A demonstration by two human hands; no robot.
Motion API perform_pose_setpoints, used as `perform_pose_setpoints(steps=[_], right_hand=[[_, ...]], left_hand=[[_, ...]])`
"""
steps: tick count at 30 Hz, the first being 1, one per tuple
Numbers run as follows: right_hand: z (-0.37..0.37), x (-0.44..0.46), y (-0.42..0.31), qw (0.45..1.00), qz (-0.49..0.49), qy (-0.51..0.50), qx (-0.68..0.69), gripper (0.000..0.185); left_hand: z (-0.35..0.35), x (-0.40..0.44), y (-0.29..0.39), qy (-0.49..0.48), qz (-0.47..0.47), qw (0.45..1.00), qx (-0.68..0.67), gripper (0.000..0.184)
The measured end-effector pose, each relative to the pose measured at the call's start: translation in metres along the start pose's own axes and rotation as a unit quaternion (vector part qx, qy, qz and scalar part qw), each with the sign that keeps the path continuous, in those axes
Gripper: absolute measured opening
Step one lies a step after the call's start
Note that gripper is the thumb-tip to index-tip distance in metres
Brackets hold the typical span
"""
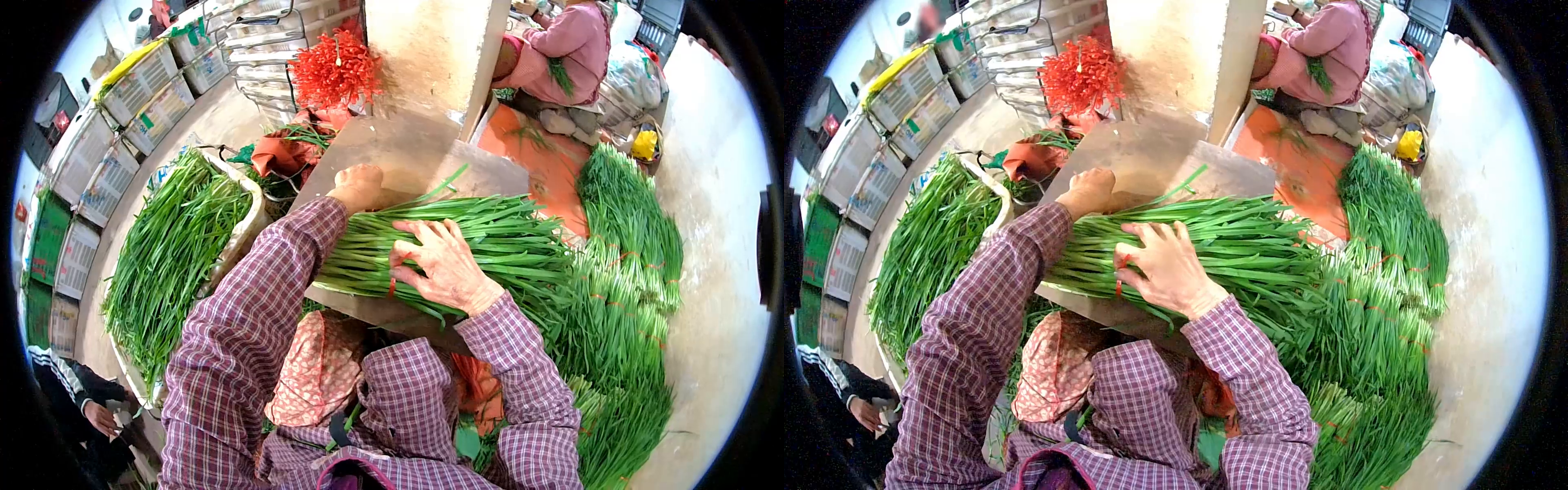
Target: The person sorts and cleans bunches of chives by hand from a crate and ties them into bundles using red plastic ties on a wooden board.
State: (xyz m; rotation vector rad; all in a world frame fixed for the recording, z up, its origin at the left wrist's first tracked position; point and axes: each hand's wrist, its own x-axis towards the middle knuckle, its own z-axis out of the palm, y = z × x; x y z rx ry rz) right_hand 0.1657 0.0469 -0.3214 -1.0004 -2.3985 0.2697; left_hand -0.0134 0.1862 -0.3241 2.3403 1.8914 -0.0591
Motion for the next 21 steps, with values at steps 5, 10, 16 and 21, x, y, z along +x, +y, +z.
perform_pose_setpoints(steps=[5,10,16,21], right_hand=[[0.002,-0.005,-0.003,0.999,-0.010,0.031,-0.015,0.015],[0.007,-0.022,-0.018,0.996,-0.006,0.057,-0.062,0.014],[0.012,-0.038,-0.043,0.991,0.033,0.128,-0.022,0.010],[0.003,-0.044,-0.058,0.976,0.053,0.211,0.007,0.012]], left_hand=[[0.001,0.003,0.008,-0.043,0.067,0.985,-0.151,0.030],[0.006,-0.030,0.012,0.002,0.233,0.925,-0.300,0.023],[0.005,-0.101,0.028,0.116,0.159,0.914,-0.354,0.017],[0.015,-0.132,0.037,0.190,0.128,0.906,-0.357,0.021]])
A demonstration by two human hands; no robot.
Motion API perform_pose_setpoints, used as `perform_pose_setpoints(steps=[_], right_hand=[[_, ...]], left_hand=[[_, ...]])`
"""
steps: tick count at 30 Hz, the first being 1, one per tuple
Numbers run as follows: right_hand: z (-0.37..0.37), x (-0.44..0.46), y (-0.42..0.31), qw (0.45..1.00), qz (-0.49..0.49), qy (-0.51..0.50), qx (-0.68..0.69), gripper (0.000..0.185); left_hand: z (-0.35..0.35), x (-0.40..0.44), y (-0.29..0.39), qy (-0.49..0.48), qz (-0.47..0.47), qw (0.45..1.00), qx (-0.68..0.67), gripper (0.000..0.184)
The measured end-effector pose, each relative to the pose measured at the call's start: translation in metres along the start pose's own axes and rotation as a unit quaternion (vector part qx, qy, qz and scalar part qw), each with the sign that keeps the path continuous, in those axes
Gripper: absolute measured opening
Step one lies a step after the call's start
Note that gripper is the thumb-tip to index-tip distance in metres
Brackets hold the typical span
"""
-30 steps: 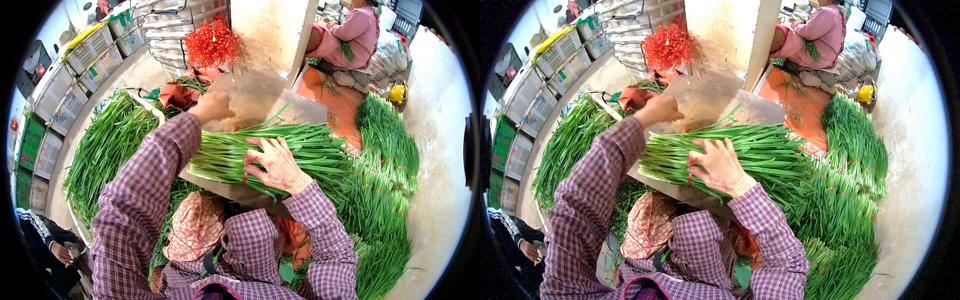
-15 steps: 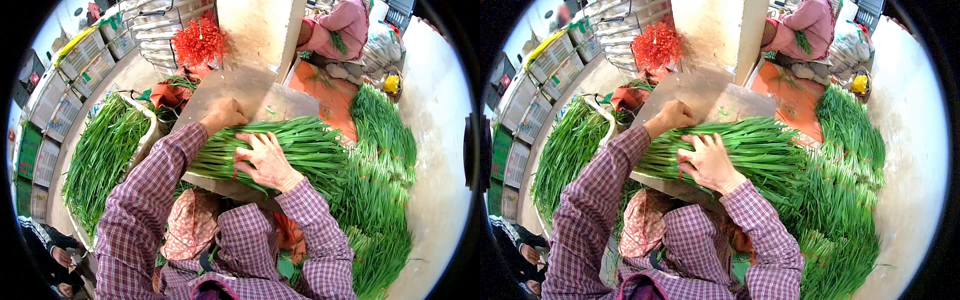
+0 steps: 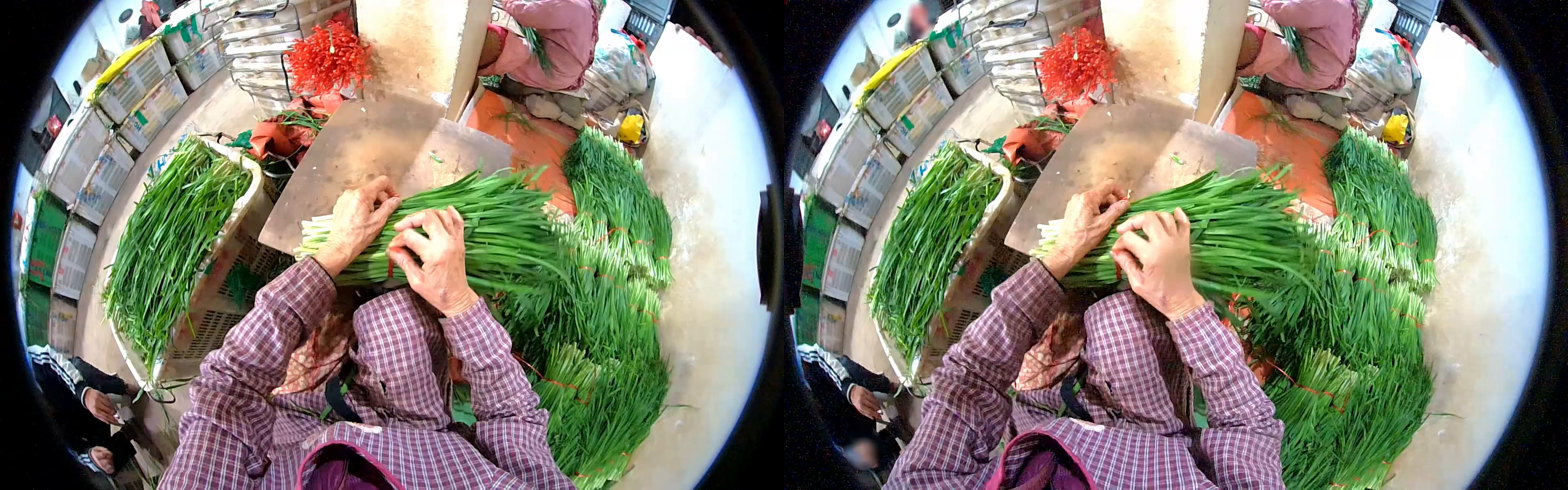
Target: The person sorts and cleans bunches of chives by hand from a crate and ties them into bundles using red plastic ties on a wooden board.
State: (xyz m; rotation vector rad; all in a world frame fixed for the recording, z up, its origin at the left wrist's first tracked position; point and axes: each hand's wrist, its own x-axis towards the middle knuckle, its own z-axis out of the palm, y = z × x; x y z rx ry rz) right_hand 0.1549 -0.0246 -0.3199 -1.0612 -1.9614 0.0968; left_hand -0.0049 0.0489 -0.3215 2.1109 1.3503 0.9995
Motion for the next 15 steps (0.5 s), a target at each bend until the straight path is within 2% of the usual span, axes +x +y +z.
perform_pose_setpoints(steps=[6,10,15], right_hand=[[0.004,-0.009,0.003,0.998,0.058,0.008,0.008,0.012],[0.010,-0.002,0.001,0.995,0.099,-0.001,0.003,0.010],[0.018,0.011,0.013,0.991,0.127,-0.031,0.002,0.010]], left_hand=[[0.004,-0.019,0.010,0.015,-0.043,0.997,-0.059,0.022],[0.003,-0.021,0.003,0.034,-0.023,0.996,-0.085,0.021],[0.001,-0.018,-0.003,-0.002,-0.026,0.996,-0.083,0.021]])
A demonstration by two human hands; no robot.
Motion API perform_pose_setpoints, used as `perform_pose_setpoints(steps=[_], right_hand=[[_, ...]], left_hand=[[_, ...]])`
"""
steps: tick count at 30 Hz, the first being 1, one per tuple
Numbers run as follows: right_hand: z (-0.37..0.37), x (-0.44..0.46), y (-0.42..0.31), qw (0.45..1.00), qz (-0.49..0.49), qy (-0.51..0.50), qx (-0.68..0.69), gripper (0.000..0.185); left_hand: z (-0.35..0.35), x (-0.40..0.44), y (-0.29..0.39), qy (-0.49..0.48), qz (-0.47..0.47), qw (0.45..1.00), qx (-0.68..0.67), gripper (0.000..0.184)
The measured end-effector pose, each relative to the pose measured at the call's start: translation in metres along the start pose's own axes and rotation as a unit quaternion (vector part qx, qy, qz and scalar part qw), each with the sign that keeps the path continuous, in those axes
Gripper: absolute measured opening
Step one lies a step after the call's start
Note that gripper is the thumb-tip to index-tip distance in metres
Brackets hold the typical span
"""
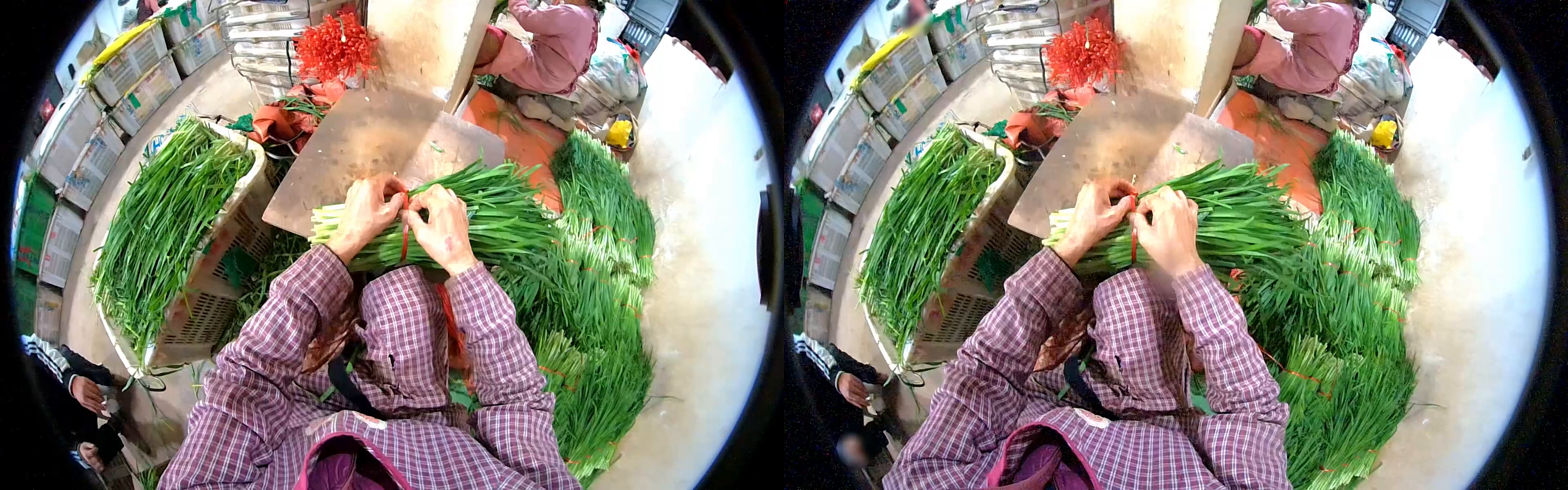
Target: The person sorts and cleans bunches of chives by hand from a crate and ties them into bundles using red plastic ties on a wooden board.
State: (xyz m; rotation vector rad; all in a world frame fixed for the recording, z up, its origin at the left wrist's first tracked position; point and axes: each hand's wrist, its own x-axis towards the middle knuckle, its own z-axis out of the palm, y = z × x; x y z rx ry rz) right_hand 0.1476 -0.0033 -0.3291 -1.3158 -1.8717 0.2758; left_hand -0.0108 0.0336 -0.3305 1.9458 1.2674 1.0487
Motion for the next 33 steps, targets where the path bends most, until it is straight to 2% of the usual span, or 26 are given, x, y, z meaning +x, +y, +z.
perform_pose_setpoints(steps=[4,6,8,15,23,33], right_hand=[[-0.001,0.009,0.001,0.996,0.063,-0.052,-0.026,0.013],[-0.004,0.012,-0.001,0.995,0.057,-0.055,-0.055,0.016],[-0.012,0.016,-0.006,0.982,0.119,-0.139,-0.039,0.020],[-0.017,0.021,-0.015,0.964,0.175,-0.187,-0.065,0.024],[-0.017,0.010,-0.013,0.971,0.156,-0.174,-0.053,0.025],[-0.016,-0.001,-0.012,0.979,0.138,-0.147,-0.038,0.023]], left_hand=[[0.001,0.000,-0.005,0.006,0.007,1.000,-0.013,0.020],[0.001,0.000,-0.006,0.002,0.008,1.000,-0.016,0.019],[0.003,-0.001,-0.006,0.006,0.012,1.000,-0.009,0.017],[0.004,-0.005,-0.002,0.024,0.020,0.999,-0.024,0.014],[0.006,-0.013,0.001,0.047,0.075,0.996,-0.003,0.008],[0.008,-0.024,0.009,0.060,0.079,0.995,0.009,0.009]])
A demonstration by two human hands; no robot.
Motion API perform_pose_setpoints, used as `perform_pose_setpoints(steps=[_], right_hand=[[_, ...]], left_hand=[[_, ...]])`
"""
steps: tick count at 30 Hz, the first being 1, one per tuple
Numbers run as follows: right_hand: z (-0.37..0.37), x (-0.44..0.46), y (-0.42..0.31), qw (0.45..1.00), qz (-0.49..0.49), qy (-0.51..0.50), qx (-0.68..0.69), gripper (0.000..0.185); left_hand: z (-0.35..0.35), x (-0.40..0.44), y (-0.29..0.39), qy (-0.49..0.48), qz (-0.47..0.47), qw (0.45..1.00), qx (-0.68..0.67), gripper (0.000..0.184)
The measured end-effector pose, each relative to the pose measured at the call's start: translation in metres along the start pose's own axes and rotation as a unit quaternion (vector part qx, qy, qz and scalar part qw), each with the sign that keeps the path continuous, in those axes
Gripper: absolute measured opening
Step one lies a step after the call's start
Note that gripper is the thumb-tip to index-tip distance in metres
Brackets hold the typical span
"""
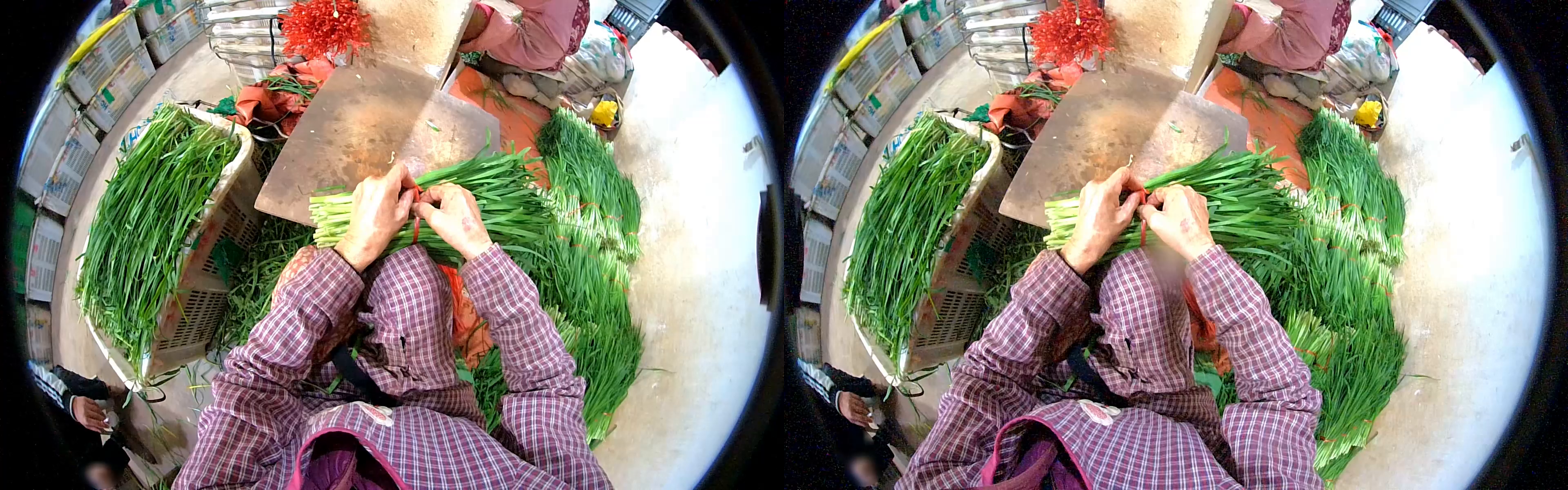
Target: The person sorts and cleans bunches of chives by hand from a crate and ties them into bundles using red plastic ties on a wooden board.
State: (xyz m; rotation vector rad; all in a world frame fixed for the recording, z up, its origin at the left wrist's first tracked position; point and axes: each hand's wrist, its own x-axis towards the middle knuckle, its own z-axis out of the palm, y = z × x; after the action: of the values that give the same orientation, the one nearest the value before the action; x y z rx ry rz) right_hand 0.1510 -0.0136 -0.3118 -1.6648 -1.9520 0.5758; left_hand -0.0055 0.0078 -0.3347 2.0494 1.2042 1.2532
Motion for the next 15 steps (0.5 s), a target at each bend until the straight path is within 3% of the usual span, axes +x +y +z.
perform_pose_setpoints(steps=[7,13,15], right_hand=[[0.0027,-0.0031,-0.0005,0.999,0.022,0.021,0.029,0.020],[0.0058,-0.0055,0.0005,0.999,0.006,0.044,0.021,0.019],[0.0096,-0.0077,0.0032,0.995,-0.037,0.095,0.003,0.018]], left_hand=[[-0.0038,-0.0041,0.0048,-0.003,0.018,1.000,0.009,0.011],[-0.0044,-0.0074,0.0040,-0.005,0.023,1.000,0.000,0.012],[-0.0038,-0.0076,0.0049,-0.001,0.026,1.000,-0.005,0.012]])
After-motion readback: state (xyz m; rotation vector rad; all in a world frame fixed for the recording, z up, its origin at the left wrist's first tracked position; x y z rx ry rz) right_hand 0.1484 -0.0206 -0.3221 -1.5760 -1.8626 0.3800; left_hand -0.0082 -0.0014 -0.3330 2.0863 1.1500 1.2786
